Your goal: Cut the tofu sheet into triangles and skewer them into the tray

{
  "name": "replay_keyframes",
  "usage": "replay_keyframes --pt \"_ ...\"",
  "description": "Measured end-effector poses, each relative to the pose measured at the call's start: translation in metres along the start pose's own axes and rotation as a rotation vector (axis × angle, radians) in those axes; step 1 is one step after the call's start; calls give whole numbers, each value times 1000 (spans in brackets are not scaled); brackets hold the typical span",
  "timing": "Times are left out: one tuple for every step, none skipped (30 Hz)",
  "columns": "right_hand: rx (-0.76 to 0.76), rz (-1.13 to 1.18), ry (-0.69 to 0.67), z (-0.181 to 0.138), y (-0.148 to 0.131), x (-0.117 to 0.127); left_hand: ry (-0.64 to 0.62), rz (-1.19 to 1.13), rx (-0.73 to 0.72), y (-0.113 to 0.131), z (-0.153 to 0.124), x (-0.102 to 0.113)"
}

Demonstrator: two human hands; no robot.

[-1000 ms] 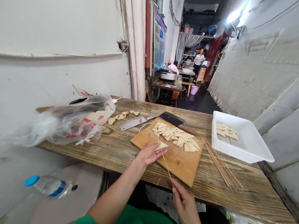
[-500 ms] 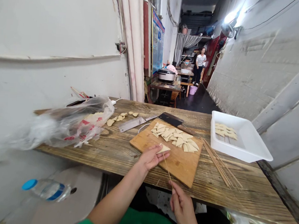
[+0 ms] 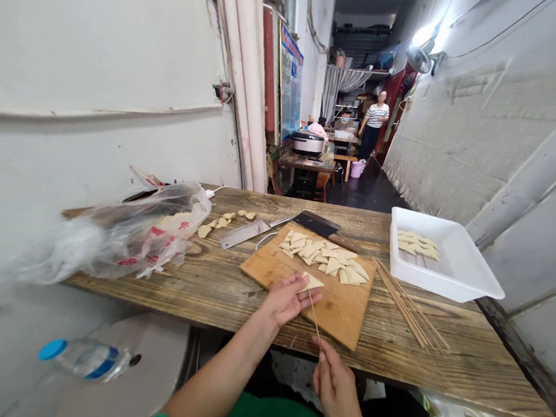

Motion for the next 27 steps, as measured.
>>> replay_keyframes --pt "9 -1 7 0 1 0 0 -2 -2 0 0 0" --pt "16 -2 8 0 2 -1 0 -2 -7 0 0 0" --pt "21 0 10 0 2 -1 3 -1 -16 0 0 0" --pt "26 2 14 -1 2 -2 10 5 -27 0 0 0" --pt "30 4 10 -1 2 -2 19 13 -38 -1 0 0" --pt "34 4 3 -2 1 -3 30 19 -49 -1 0 0" --pt "37 2 -4 -2 0 -3 39 21 -59 -2 0 1" --pt "42 -3 -8 -3 -2 -3 46 18 -68 -2 0 1" --pt "47 -8 -11 -3 -3 -3 48 15 -75 -3 0 1" --pt "49 -14 -14 -4 -4 -3 45 12 -79 -3 0 1" --pt "49 -17 -14 -4 -5 -3 41 11 -82 -4 1 2" --pt "47 -17 -13 -4 -5 -3 35 13 -82 -4 1 2" --pt "43 -14 -15 -5 -5 -3 29 18 -82 -4 1 2" --pt "38 -10 -17 -5 -4 -3 24 23 -83 -4 1 1" --pt "34 -5 -18 -5 -4 -3 19 29 -83 -3 1 1" --pt "34 -2 -18 -5 -3 -3 13 33 -83 -3 1 1" --pt "37 1 -19 -5 -2 -4 8 35 -83 -2 1 1" --pt "40 3 -18 -6 -1 -4 6 37 -81 -2 0 0" --pt "46 5 -15 -6 -1 -4 4 37 -79 -2 0 0" --pt "51 5 -9 -6 -1 -4 4 36 -76 -2 0 -1" --pt "56 4 -4 -6 -1 -4 4 36 -74 -2 0 -1" --pt "59 3 -1 -6 -1 -4 5 36 -74 -2 -1 -2" --pt "61 0 0 -6 -2 -5 7 39 -75 -2 -1 -2" --pt "64 -1 1 -5 -2 -5 8 42 -77 -2 -2 -2" --pt "65 -2 1 -5 -2 -5 7 44 -81 -2 -2 -2" --pt "64 -1 0 -5 -1 -5 2 43 -86 -1 -2 -2" --pt "65 0 4 -5 -1 -5 -6 37 -89 -1 -3 -2"
Point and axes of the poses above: each hand's wrist, its own z-axis towards the middle knuckle, its own x-axis out of the back of the hand, y = z × x, the point moved 3 cm from there along z, towards the middle knuckle, and after that the axes turned 14 degrees about y, right-handed, at the moved point
